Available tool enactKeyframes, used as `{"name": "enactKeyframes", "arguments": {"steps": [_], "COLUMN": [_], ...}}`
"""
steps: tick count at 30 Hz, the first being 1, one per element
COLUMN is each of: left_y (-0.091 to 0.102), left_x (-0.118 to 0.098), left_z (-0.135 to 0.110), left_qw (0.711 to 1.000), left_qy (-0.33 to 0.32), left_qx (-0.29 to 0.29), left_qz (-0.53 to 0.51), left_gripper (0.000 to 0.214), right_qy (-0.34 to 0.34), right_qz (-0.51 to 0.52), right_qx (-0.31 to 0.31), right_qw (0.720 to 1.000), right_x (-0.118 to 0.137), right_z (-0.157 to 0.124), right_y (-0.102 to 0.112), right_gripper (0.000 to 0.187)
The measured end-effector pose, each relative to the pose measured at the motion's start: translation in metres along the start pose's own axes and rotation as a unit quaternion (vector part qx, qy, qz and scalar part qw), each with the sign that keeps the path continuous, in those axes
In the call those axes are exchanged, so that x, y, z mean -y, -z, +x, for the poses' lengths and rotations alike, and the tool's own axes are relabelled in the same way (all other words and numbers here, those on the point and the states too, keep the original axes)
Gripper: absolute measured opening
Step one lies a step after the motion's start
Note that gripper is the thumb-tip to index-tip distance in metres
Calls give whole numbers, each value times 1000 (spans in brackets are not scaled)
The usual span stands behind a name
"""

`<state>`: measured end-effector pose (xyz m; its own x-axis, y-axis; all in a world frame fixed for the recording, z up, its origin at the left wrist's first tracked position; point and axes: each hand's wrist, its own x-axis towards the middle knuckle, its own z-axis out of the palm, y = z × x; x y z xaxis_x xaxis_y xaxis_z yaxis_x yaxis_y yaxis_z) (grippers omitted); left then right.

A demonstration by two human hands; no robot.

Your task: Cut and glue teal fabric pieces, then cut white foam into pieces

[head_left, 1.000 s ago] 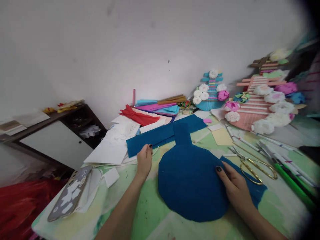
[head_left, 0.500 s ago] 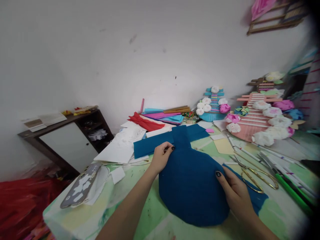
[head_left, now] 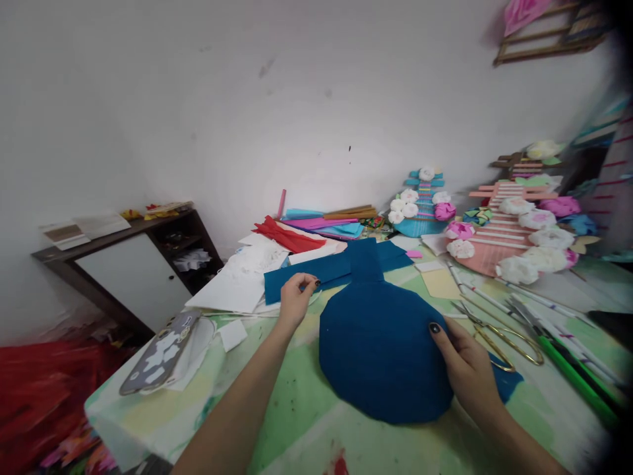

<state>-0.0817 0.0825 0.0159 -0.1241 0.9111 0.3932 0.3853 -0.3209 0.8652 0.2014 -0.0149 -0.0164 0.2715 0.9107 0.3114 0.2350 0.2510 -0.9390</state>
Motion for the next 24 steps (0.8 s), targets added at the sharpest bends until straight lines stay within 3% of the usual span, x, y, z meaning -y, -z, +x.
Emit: {"name": "enactKeyframes", "arguments": {"steps": [4,9,12,16,24], "left_y": [-4,-22,-30,-35,-25], "left_x": [4,-12,-19,-10,6], "left_z": [-4,-26,-39,-42,-33], "left_qw": [998,993,981,947,951], "left_qy": [17,1,-90,-174,-143], "left_qx": [39,112,106,109,56], "left_qz": [-38,-26,135,248,267], "left_gripper": [22,32,42,24,25], "right_qy": [-38,-92,-90,-91,-82], "right_qz": [41,84,94,93,72], "right_qx": [-39,-61,-62,-71,-58], "right_qw": [998,990,990,989,992], "right_x": [-11,-25,-26,-27,-31], "right_z": [7,16,16,12,7], "right_y": [6,14,15,16,18], "right_gripper": [45,50,48,46,44]}}
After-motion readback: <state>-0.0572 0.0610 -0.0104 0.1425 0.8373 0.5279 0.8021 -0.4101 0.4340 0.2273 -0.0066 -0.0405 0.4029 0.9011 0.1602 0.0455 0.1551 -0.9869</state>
